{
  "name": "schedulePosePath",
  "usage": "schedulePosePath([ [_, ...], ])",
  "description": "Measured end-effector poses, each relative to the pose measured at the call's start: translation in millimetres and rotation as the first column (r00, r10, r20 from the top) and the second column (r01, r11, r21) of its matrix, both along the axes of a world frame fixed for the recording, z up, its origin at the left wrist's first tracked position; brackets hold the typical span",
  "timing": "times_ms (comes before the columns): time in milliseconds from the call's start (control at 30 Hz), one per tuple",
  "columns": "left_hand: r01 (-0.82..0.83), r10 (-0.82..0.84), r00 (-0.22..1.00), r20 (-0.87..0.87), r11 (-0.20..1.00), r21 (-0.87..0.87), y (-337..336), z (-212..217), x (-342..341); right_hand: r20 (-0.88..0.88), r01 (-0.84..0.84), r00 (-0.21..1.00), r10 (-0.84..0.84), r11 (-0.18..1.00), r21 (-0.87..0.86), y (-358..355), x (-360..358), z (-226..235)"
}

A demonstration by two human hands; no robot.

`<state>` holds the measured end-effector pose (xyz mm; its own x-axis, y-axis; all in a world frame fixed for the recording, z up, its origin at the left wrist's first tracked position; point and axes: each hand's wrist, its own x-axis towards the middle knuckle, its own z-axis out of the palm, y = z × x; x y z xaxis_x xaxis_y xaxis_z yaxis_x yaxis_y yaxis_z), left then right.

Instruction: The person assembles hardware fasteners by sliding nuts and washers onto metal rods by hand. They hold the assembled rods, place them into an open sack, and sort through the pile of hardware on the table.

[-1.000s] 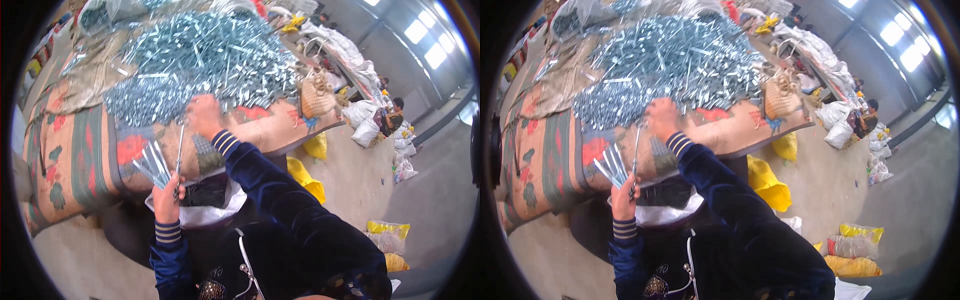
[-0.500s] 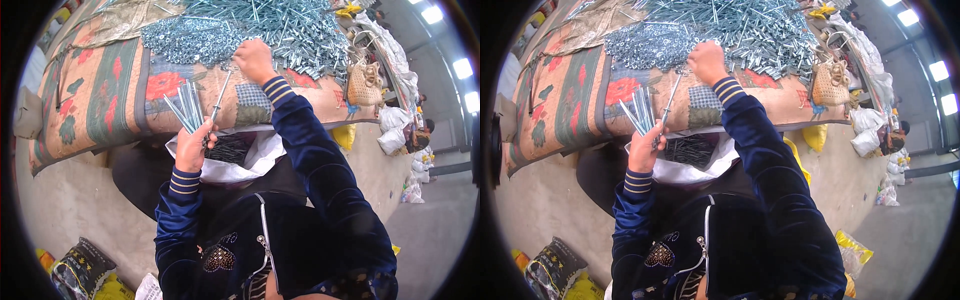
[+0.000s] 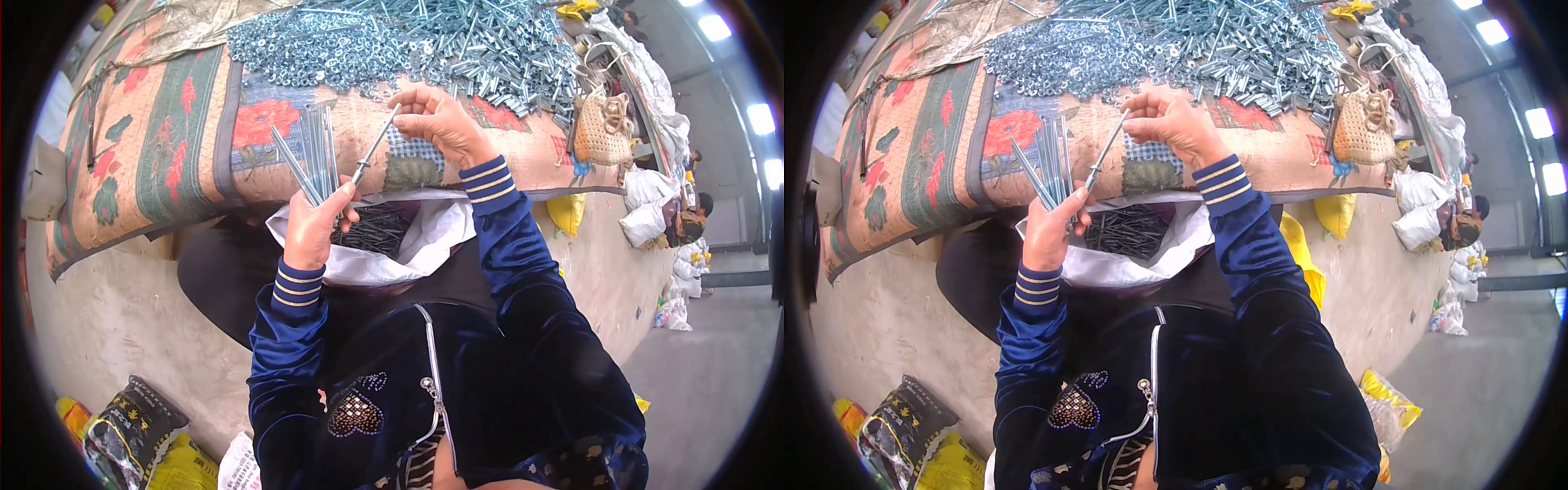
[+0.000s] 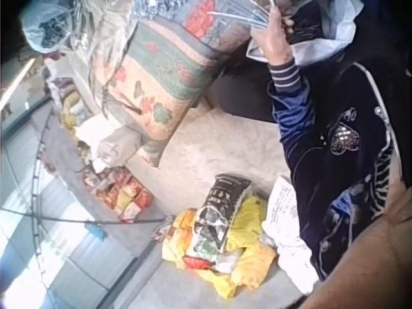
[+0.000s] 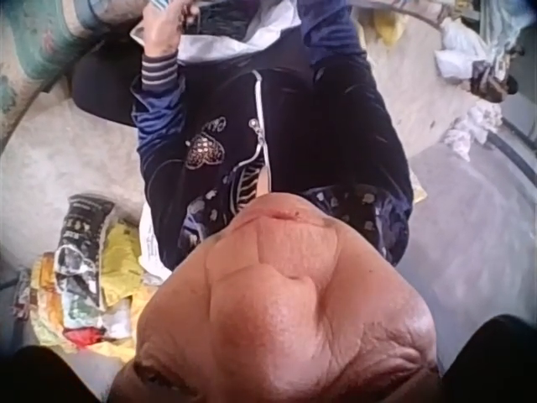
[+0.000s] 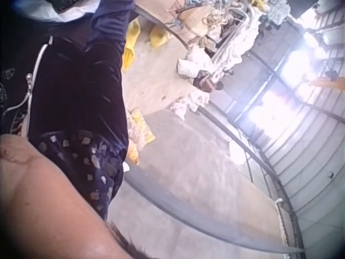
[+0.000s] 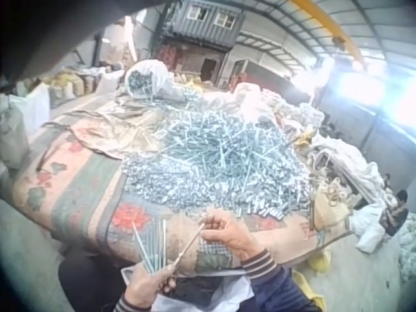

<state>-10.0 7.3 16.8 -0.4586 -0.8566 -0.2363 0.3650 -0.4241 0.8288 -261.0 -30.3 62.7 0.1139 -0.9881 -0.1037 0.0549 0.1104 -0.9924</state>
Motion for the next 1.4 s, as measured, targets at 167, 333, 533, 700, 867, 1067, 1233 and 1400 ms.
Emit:
schedulePosePath([
  [167, 0.045, -0.043, 0.997, 0.065, 0.999, -0.030, 2, 6, 14, 0.061, 0.043, 0.997, -0.039, 0.997, -0.063, 0, 1, -5],
  [333, 0.106, -0.105, 0.994, 0.015, 0.991, -0.081, 7, -6, 8, -0.264, 0.018, 0.964, -0.035, 0.998, -0.066, 14, -8, 17],
  [533, 0.126, -0.108, 0.985, 0.134, 0.983, -0.136, 11, 1, 10, -0.273, -0.102, 0.956, 0.107, 0.994, 0.033, 24, -13, 27],
  [700, 0.067, -0.042, 0.992, 0.121, 0.976, -0.206, 9, -1, 1, -0.203, 0.081, 0.978, -0.049, 0.985, 0.150, 34, 9, -15],
  [867, 0.022, -0.031, 0.998, -0.060, 0.989, -0.148, 4, -3, 4, -0.028, 0.300, 0.954, -0.299, 0.954, 0.028, 61, 59, -34],
  [1067, -0.050, 0.060, 0.997, 0.040, 0.976, -0.212, 9, 0, -2, -0.043, 0.284, 0.956, -0.291, 0.951, -0.126, 55, 71, 7],
  [1233, -0.203, 0.227, 0.974, 0.030, 0.919, -0.338, 14, -2, -12, -0.390, 0.078, 0.920, -0.041, 0.994, 0.079, 41, 16, -16],
  [1400, -0.212, 0.252, 0.965, 0.067, 0.908, -0.362, 26, 10, -17, -0.037, 0.160, 0.986, -0.163, 0.984, -0.080, 52, 43, 0],
])
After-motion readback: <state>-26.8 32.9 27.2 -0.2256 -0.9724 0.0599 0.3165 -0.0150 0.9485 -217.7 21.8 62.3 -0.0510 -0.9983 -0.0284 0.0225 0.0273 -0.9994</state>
